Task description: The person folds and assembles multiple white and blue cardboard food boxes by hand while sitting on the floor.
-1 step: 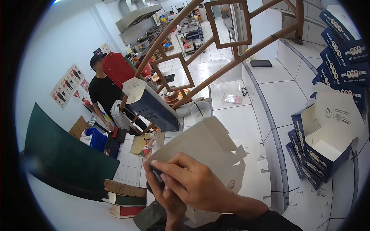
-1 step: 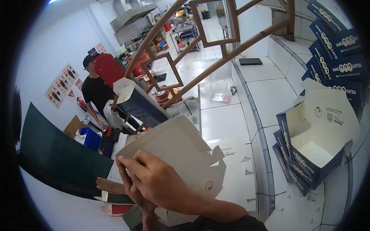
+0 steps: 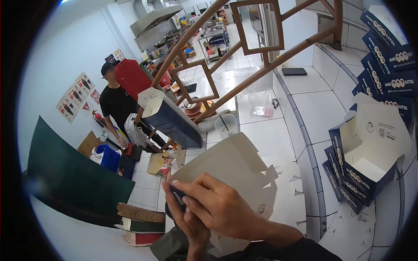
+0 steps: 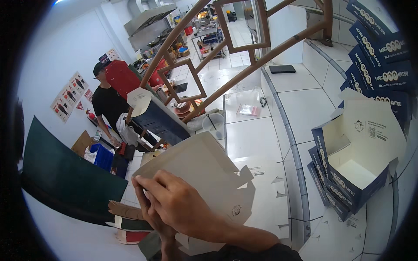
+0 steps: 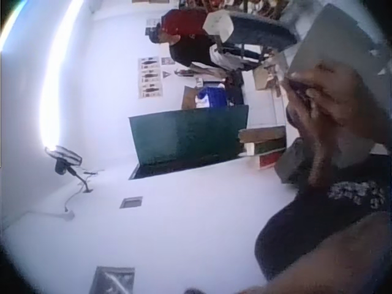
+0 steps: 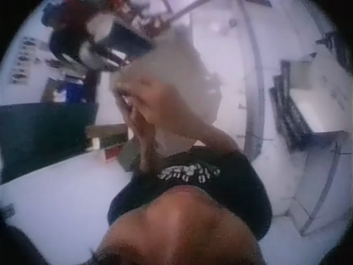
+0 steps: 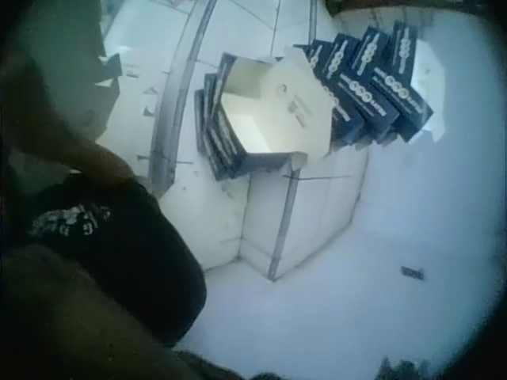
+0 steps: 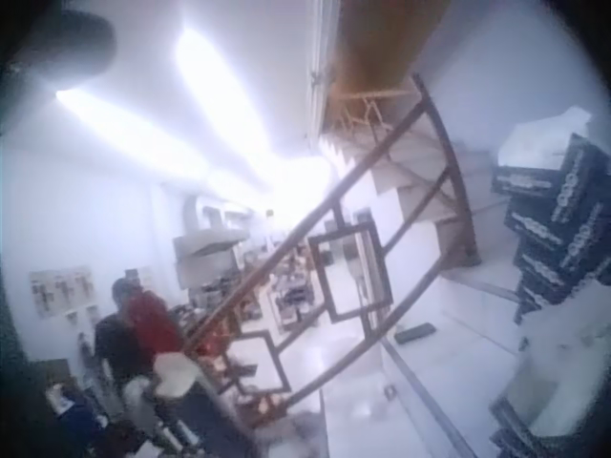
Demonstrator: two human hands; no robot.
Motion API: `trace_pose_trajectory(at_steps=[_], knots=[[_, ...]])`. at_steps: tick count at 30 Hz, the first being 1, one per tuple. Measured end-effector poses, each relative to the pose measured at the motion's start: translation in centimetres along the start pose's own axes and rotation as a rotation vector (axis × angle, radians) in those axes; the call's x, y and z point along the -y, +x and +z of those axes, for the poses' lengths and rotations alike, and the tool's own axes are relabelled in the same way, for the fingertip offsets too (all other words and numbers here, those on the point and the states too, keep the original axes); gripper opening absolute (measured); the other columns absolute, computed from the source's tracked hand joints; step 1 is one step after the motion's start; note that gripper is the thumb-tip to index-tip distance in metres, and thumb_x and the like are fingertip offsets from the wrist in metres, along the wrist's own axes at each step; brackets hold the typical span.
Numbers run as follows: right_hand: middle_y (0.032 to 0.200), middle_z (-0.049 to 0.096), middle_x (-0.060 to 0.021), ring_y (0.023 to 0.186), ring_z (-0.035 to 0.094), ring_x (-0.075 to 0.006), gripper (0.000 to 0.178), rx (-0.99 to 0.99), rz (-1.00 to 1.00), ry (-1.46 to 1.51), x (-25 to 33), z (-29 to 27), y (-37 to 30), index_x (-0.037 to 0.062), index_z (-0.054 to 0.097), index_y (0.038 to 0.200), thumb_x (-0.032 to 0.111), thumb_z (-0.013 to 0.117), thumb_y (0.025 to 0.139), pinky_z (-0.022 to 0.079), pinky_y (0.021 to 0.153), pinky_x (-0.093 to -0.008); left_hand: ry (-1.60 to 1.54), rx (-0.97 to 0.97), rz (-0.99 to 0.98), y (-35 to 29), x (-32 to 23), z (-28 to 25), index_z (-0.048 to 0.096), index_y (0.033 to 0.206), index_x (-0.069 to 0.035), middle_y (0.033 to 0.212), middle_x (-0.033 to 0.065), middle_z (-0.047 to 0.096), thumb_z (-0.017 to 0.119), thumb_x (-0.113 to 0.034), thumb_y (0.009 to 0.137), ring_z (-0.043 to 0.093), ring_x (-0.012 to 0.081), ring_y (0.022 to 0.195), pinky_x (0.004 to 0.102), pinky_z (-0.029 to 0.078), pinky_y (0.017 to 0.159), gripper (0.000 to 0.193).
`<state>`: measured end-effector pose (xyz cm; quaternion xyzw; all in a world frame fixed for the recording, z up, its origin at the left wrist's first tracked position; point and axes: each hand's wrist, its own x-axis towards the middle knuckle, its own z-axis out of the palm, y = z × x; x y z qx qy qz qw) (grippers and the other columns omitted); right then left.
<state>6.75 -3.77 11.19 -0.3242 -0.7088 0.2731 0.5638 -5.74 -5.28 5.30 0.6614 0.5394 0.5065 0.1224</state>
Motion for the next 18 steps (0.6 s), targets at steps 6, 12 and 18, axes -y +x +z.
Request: trace_pose_trajectory(at_steps=[6, 12, 18], knots=[[0.084, 0.054, -0.0109, 0.074, 0.060, -0.0207, 0.015, -0.092, 0.325, 0.329, -0.8, 1.3, -1.9, 0.0009, 0.052, 0.095, 0.006, 0.060, 0.082, 0.048, 0.067, -0.0322, -0.206, -0.092, -0.076, 0.5, 0.0, 1.3, 0.023, 0.138, 0.003, 0.136, 0.0210, 0.033, 0.035, -0.020, 0.088, 0.034, 0.0325, 0.125, 0.0401, 0.028, 0.102, 0.055], [0.080, 0.057, -0.0069, 0.072, 0.058, -0.0123, 0.016, -0.163, 0.318, 0.271, -2.0, 2.1, -2.9, 0.0014, 0.054, 0.087, 0.009, 0.067, 0.080, 0.047, 0.066, -0.0255, -0.127, -0.077, -0.064, 1.1, -0.3, 1.1, 0.025, 0.137, 0.003, 0.136, 0.0214, 0.034, 0.033, -0.015, 0.083, 0.034, 0.0332, 0.125, 0.0412, 0.029, 0.101, 0.057], [0.087, 0.057, -0.0096, 0.078, 0.058, -0.0131, 0.017, -0.115, 0.216, 0.299, -2.7, 1.9, -3.4, 0.0000, 0.056, 0.091, 0.011, 0.065, 0.082, 0.047, 0.069, -0.0255, -0.304, -0.115, -0.050, 1.0, 0.5, 0.9, 0.025, 0.136, 0.002, 0.140, 0.0180, 0.028, 0.034, -0.020, 0.082, 0.033, 0.0315, 0.126, 0.0413, 0.027, 0.103, 0.059]])
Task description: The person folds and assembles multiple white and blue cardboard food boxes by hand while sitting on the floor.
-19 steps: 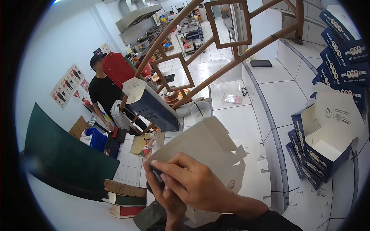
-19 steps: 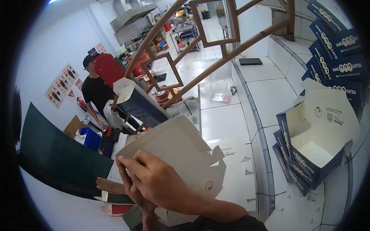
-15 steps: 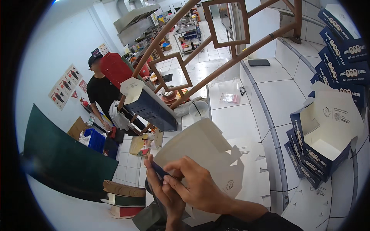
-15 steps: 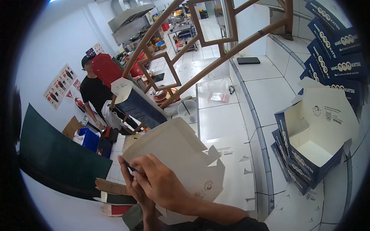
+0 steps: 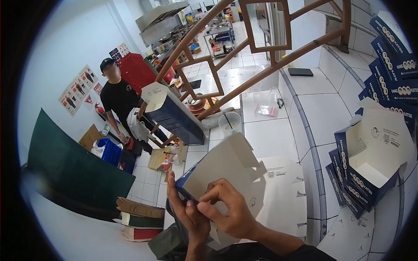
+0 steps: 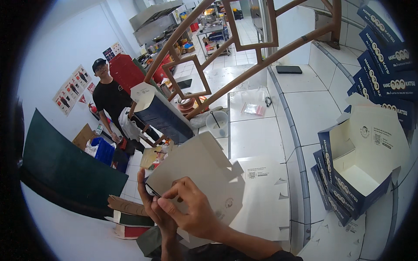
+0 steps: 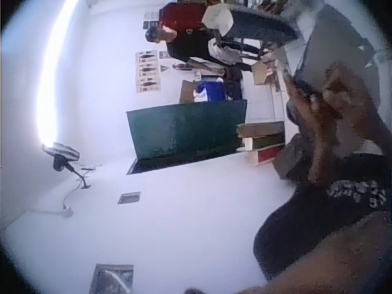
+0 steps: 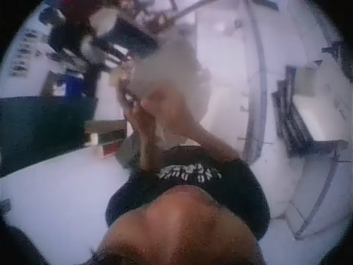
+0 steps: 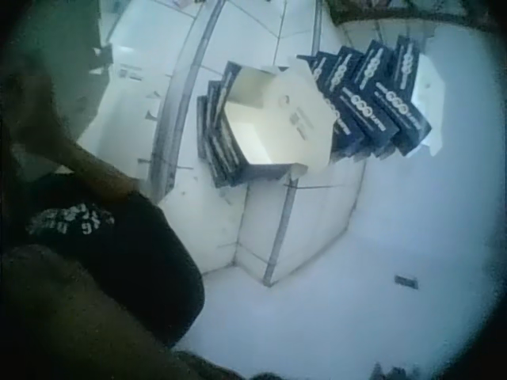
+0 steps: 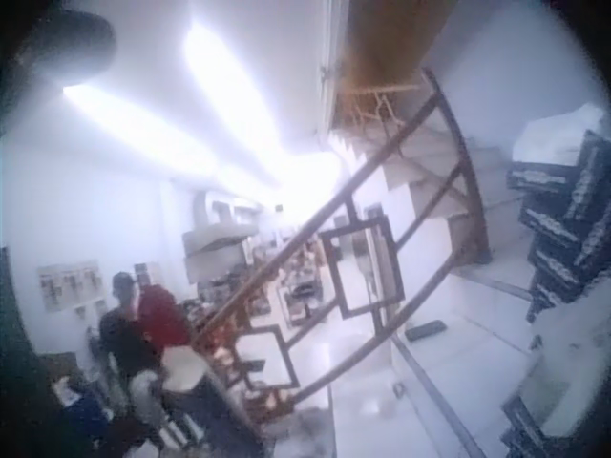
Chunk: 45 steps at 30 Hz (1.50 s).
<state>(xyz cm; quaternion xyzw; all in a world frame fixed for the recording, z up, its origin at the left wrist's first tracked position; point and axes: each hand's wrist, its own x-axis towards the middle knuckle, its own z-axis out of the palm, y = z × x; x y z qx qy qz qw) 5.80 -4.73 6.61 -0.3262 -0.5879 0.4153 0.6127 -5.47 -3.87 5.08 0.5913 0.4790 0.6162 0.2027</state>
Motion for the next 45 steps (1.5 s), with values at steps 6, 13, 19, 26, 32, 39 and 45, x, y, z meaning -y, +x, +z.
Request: trace_pose_trajectory(at_steps=[6, 13, 19, 26, 32, 39, 45], knots=[[0.101, 0.059, -0.0123, 0.086, 0.061, -0.0187, 0.024, 0.130, 0.180, 0.212, 0.5, 0.3, 0.3, -0.0006, 0.057, 0.106, 0.008, 0.061, 0.084, 0.050, 0.075, -0.0297, -0.298, 0.011, 0.025, -0.1, -0.3, 0.3, 0.029, 0.132, -0.004, 0.144, 0.0149, 0.018, 0.035, -0.036, 0.084, 0.029, 0.0291, 0.129, 0.0410, 0.030, 0.103, 0.058], [0.099, 0.060, -0.0104, 0.086, 0.061, -0.0238, 0.036, 0.216, -0.283, -0.331, 0.7, -1.7, 0.7, 0.0055, 0.057, 0.111, 0.002, 0.061, 0.075, 0.050, 0.073, -0.0303, -1.018, -0.093, -0.291, 1.2, -0.7, -0.9, 0.032, 0.128, -0.005, 0.127, 0.0152, 0.044, 0.016, -0.041, 0.096, 0.045, 0.0306, 0.116, 0.0434, 0.035, 0.100, 0.052], [0.082, 0.053, -0.0035, 0.081, 0.055, -0.0175, 0.013, 0.576, -0.313, -0.891, 0.1, -0.6, -1.1, 0.0119, 0.057, 0.088, 0.015, 0.051, 0.077, 0.043, 0.071, -0.0313, -0.807, 0.047, -0.578, 0.9, 3.7, -3.5, 0.042, 0.119, -0.001, 0.107, 0.0116, 0.055, 0.027, -0.033, 0.097, 0.056, 0.0204, 0.096, 0.0321, 0.044, 0.085, 0.041], [0.097, 0.057, -0.0083, 0.098, 0.053, -0.0244, 0.026, 0.357, -0.257, -0.793, -1.8, -2.4, -1.3, 0.0116, 0.063, 0.098, 0.012, 0.064, 0.072, 0.040, 0.086, -0.0389, -0.421, -0.065, -0.704, 0.3, 6.8, -1.6, 0.048, 0.111, 0.001, 0.092, 0.0060, 0.057, 0.035, -0.038, 0.096, 0.058, 0.0122, 0.079, 0.0248, 0.049, 0.065, 0.043], [0.136, 0.030, -0.0221, 0.122, 0.036, -0.0303, 0.085, -0.690, 0.169, -0.474, -3.7, -10.6, 0.3, 0.0065, 0.023, 0.136, 0.002, 0.073, 0.067, 0.023, 0.106, -0.0410, -0.681, -0.200, -0.801, 0.2, 5.6, -2.6, 0.051, 0.109, -0.001, 0.089, 0.0063, 0.058, 0.034, -0.044, 0.095, 0.059, 0.0127, 0.076, 0.0260, 0.050, 0.065, 0.049], [0.099, 0.059, -0.0172, 0.087, 0.058, -0.0207, 0.044, -0.363, 0.419, -0.122, -3.0, -10.6, -1.8, -0.0119, 0.049, 0.110, 0.013, 0.067, 0.079, 0.046, 0.078, -0.0283, -0.431, -0.133, -0.589, 0.0, 6.6, -0.3, 0.051, 0.102, -0.002, 0.086, 0.0019, 0.054, 0.033, -0.041, 0.097, 0.052, 0.0077, 0.077, 0.0223, 0.044, 0.066, 0.044], [0.103, 0.057, -0.0152, 0.095, 0.058, -0.0257, 0.042, 0.227, 0.033, -0.494, -0.1, -4.7, -2.5, 0.0028, 0.059, 0.106, 0.008, 0.072, 0.066, 0.045, 0.082, -0.0352, -0.389, -0.248, -0.418, -0.8, 8.1, 1.3, 0.049, 0.090, -0.003, 0.073, -0.0037, 0.040, 0.035, -0.040, 0.097, 0.035, 0.0054, 0.064, 0.0216, 0.032, 0.057, 0.040]])
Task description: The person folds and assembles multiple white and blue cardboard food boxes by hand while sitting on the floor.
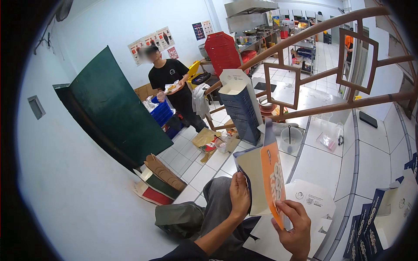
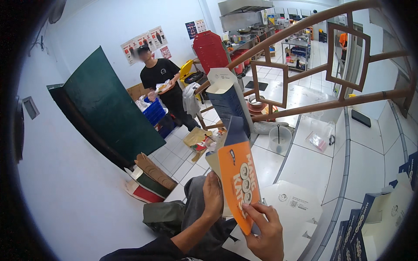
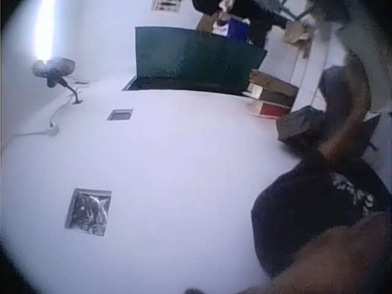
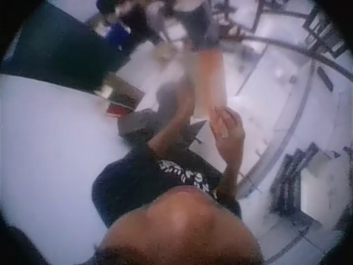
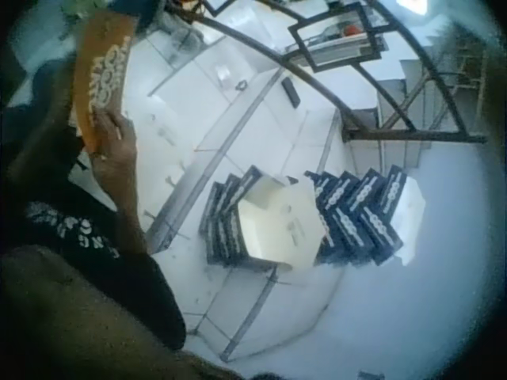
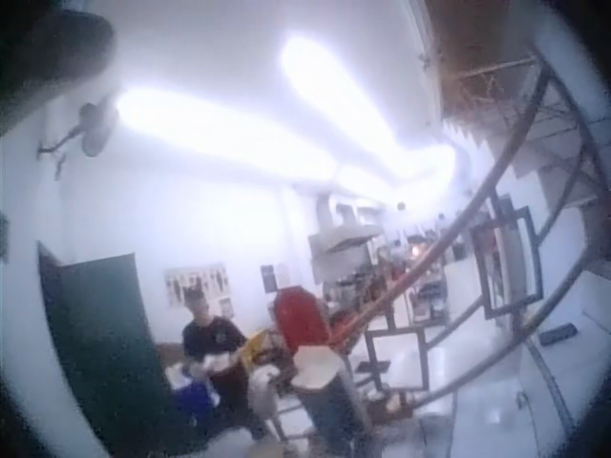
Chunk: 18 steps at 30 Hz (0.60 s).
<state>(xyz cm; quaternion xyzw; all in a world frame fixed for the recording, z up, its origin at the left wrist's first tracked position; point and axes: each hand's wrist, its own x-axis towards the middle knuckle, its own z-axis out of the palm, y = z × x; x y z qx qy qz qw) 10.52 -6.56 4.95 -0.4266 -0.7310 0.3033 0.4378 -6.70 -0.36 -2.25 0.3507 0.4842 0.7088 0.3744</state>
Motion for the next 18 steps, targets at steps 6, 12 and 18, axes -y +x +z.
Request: trace_pose_trajectory(at_steps=[6, 12, 18], knots=[[0.117, 0.052, -0.0148, 0.109, 0.049, -0.0238, 0.040, -0.183, 0.060, 1.096, -6.3, 0.5, -0.4, 0.0005, 0.050, 0.109, 0.028, 0.059, 0.082, 0.038, 0.092, -0.0343, -0.248, 0.031, -0.480, 0.4, -2.3, -0.3, 0.048, 0.110, -0.002, 0.095, 0.0077, 0.057, 0.030, -0.041, 0.095, 0.060, 0.0143, 0.085, 0.0276, 0.052, 0.073, 0.045], [0.103, 0.059, -0.0105, 0.094, 0.056, -0.0186, 0.027, -0.257, 0.064, 0.480, -6.6, 3.0, -0.7, 0.0018, 0.062, 0.101, -0.008, 0.055, 0.077, 0.042, 0.085, -0.0296, -0.326, 0.060, -0.408, 0.2, -1.8, -0.9, 0.019, 0.135, -0.007, 0.100, 0.0078, 0.058, 0.031, -0.027, 0.096, 0.060, 0.0150, 0.086, 0.0276, 0.053, 0.074, 0.046], [0.096, 0.061, -0.0111, 0.084, 0.060, -0.0183, 0.032, -0.397, -0.049, -0.191, -5.8, 3.0, 0.1, 0.0048, 0.063, 0.107, -0.004, 0.064, 0.077, 0.049, 0.073, -0.0287, -0.357, 0.009, -0.360, -1.5, -2.1, 0.0, 0.026, 0.131, -0.008, 0.109, 0.0085, 0.053, 0.038, -0.023, 0.095, 0.055, 0.0148, 0.096, 0.0286, 0.049, 0.081, 0.041]])
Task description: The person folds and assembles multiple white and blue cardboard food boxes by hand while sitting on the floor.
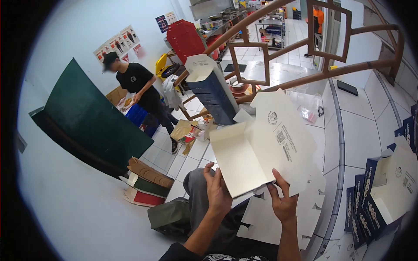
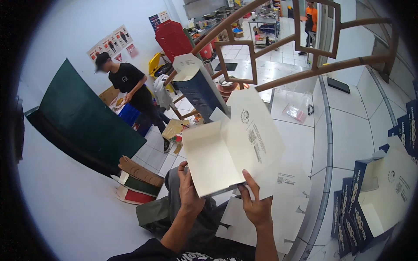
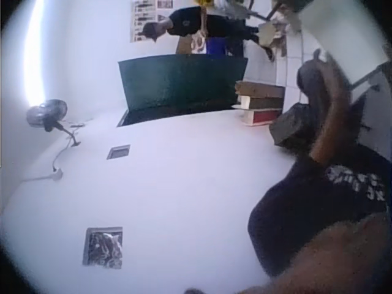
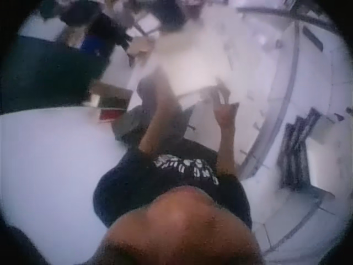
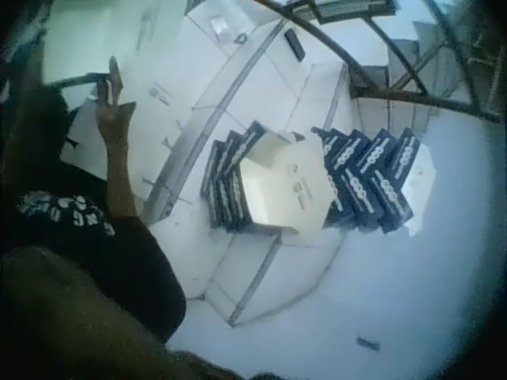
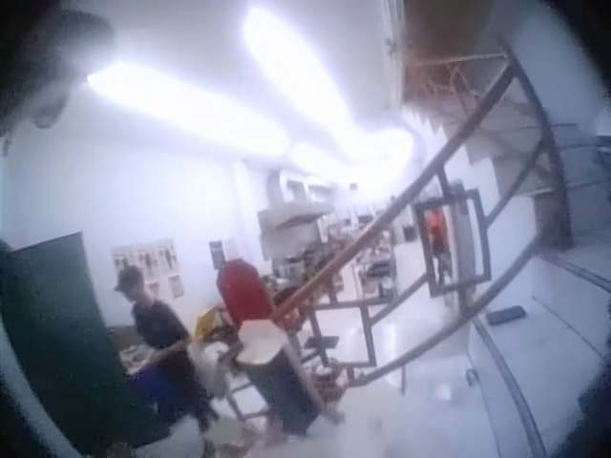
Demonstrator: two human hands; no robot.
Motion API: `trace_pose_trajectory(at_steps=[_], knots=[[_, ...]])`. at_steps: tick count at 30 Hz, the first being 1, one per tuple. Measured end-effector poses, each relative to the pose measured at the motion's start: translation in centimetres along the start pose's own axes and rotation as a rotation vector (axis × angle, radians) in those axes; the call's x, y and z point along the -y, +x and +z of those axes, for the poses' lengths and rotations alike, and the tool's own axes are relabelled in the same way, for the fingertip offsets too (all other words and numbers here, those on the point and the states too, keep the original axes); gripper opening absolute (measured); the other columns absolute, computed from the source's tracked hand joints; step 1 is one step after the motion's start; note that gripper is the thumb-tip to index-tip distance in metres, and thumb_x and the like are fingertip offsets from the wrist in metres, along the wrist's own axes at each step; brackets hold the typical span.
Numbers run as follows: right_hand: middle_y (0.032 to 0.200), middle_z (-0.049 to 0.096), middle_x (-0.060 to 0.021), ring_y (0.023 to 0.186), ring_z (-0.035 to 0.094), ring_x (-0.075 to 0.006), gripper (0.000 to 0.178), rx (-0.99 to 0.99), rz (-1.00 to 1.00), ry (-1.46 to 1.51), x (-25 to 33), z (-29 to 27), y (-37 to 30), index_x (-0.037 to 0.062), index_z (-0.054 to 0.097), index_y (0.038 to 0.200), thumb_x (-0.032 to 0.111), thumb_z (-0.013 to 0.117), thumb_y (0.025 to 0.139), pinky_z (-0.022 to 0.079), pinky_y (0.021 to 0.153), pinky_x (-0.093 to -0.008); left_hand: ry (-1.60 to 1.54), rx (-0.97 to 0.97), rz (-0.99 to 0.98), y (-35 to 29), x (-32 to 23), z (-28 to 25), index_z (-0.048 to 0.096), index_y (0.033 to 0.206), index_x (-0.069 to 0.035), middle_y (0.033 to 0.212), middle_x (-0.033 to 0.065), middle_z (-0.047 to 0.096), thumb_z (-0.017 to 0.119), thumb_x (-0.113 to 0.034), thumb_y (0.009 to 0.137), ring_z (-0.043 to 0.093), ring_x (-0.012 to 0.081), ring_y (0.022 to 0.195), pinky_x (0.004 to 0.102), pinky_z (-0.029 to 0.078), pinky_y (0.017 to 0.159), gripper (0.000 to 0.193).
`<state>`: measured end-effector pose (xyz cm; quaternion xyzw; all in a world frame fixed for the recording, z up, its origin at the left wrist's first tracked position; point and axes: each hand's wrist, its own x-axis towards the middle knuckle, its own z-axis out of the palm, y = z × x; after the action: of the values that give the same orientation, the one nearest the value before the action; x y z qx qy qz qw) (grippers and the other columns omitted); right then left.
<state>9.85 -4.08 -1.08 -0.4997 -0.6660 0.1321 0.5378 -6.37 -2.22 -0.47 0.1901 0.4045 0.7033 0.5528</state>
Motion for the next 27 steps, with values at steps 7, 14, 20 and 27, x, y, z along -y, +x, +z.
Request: trace_pose_trajectory(at_steps=[7, 14, 20, 27], knots=[[0.094, 0.060, -0.0102, 0.081, 0.058, -0.0148, 0.026, -0.366, 0.416, 0.435, -0.4, 2.4, -1.9, -0.0018, 0.061, 0.105, 0.000, 0.065, 0.080, 0.051, 0.068, -0.0237, -0.042, 0.321, 0.058, -2.0, 2.0, 0.0, 0.022, 0.135, -0.004, 0.135, 0.0085, 0.028, 0.051, -0.015, 0.090, 0.041, 0.0278, 0.120, 0.0426, 0.045, 0.093, 0.055], [0.089, 0.063, -0.0101, 0.078, 0.059, -0.0164, 0.022, -0.401, 0.331, 0.229, 0.3, 3.3, -2.7, -0.0015, 0.065, 0.100, 0.005, 0.068, 0.079, 0.050, 0.071, -0.0255, 0.229, 0.062, 0.102, -3.2, 2.9, 2.3, 0.013, 0.139, -0.009, 0.125, 0.0111, 0.034, 0.057, 0.004, 0.082, 0.046, 0.0186, 0.108, 0.0308, 0.049, 0.082, 0.073], [0.095, 0.062, -0.0094, 0.078, 0.058, -0.0136, 0.021, -0.319, 0.323, 0.147, -0.2, 3.2, -2.9, -0.0017, 0.062, 0.103, 0.005, 0.063, 0.083, 0.048, 0.072, -0.0247, 0.322, 0.112, 0.244, -3.3, 3.8, 1.9, 0.017, 0.138, -0.009, 0.116, 0.0082, 0.044, 0.053, 0.006, 0.080, 0.048, 0.0155, 0.103, 0.0296, 0.046, 0.081, 0.070], [0.086, 0.066, -0.0063, 0.081, 0.061, -0.0145, 0.017, -0.182, 0.210, 0.137, -0.6, 2.5, -2.3, 0.0003, 0.064, 0.099, 0.005, 0.064, 0.082, 0.047, 0.077, -0.0277, 0.345, 0.139, 0.261, -3.0, 3.4, 2.3, 0.017, 0.138, -0.005, 0.115, 0.0097, 0.045, 0.053, 0.010, 0.076, 0.047, 0.0152, 0.103, 0.0280, 0.043, 0.086, 0.073]])
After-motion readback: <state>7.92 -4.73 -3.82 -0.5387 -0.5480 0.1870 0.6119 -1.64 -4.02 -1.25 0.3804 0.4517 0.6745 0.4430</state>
